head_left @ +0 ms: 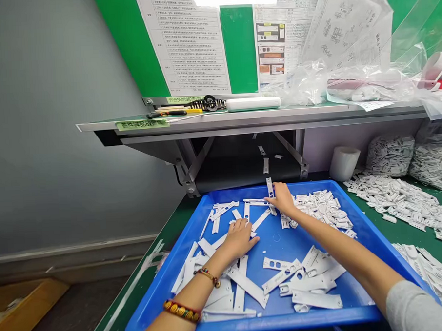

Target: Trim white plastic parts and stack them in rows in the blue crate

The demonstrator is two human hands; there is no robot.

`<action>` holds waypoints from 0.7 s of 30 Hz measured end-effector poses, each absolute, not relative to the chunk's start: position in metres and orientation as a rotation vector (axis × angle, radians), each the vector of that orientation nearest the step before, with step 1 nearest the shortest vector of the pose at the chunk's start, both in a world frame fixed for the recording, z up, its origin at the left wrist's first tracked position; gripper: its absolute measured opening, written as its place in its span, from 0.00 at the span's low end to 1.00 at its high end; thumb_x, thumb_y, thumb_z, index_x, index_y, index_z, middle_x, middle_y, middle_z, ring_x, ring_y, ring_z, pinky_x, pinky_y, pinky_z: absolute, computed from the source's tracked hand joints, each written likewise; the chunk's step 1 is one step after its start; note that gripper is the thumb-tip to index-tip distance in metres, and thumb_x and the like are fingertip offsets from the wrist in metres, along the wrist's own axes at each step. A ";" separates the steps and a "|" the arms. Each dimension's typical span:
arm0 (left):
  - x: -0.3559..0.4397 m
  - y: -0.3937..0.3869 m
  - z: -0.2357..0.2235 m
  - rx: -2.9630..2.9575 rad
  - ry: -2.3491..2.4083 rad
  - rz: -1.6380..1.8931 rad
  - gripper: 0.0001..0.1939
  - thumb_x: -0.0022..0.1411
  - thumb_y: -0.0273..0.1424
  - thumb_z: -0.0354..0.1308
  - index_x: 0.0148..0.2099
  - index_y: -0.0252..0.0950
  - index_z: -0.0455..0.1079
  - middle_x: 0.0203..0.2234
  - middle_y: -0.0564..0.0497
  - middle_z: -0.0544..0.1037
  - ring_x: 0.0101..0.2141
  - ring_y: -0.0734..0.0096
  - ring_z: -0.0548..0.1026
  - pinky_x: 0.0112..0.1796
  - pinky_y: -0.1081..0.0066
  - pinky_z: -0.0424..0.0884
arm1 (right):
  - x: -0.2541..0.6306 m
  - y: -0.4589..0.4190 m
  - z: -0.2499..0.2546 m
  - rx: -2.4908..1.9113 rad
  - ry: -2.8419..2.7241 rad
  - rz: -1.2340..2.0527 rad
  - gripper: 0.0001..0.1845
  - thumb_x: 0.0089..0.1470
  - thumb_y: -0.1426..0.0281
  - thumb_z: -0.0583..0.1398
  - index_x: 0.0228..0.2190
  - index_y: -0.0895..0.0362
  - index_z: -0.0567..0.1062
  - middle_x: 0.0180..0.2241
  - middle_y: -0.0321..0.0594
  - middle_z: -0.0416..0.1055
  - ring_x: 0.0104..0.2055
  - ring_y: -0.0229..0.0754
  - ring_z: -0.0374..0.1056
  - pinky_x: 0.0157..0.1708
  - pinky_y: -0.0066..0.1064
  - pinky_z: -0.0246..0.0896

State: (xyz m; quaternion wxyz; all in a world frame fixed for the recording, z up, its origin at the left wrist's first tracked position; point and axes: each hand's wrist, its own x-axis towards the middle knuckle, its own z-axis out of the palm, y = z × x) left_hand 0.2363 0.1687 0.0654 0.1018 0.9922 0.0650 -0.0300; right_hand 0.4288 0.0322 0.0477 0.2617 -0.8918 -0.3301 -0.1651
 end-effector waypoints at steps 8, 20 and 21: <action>0.234 0.166 0.072 2.898 0.229 -0.015 0.23 0.63 0.38 0.52 0.58 0.36 0.65 0.65 0.35 0.61 0.64 0.46 0.59 0.60 0.47 0.57 | 0.405 0.037 0.046 -2.226 -1.644 -0.081 0.10 0.57 0.75 0.59 0.41 0.54 0.76 0.38 0.37 0.75 0.40 0.40 0.71 0.41 0.27 0.63; 0.226 0.146 0.082 2.830 0.180 -0.235 0.30 0.64 0.36 0.51 0.65 0.31 0.58 0.69 0.33 0.52 0.69 0.44 0.48 0.64 0.43 0.50 | 0.464 0.047 0.116 -2.271 -1.260 -0.595 0.12 0.59 0.73 0.59 0.45 0.57 0.77 0.50 0.48 0.71 0.54 0.51 0.63 0.52 0.40 0.61; 0.225 0.145 0.083 2.821 0.162 -0.235 0.30 0.64 0.36 0.50 0.65 0.31 0.58 0.69 0.33 0.52 0.69 0.44 0.48 0.64 0.42 0.49 | 0.465 0.046 0.118 -2.235 -1.273 -0.591 0.12 0.58 0.75 0.57 0.43 0.57 0.77 0.48 0.47 0.72 0.53 0.49 0.64 0.51 0.38 0.63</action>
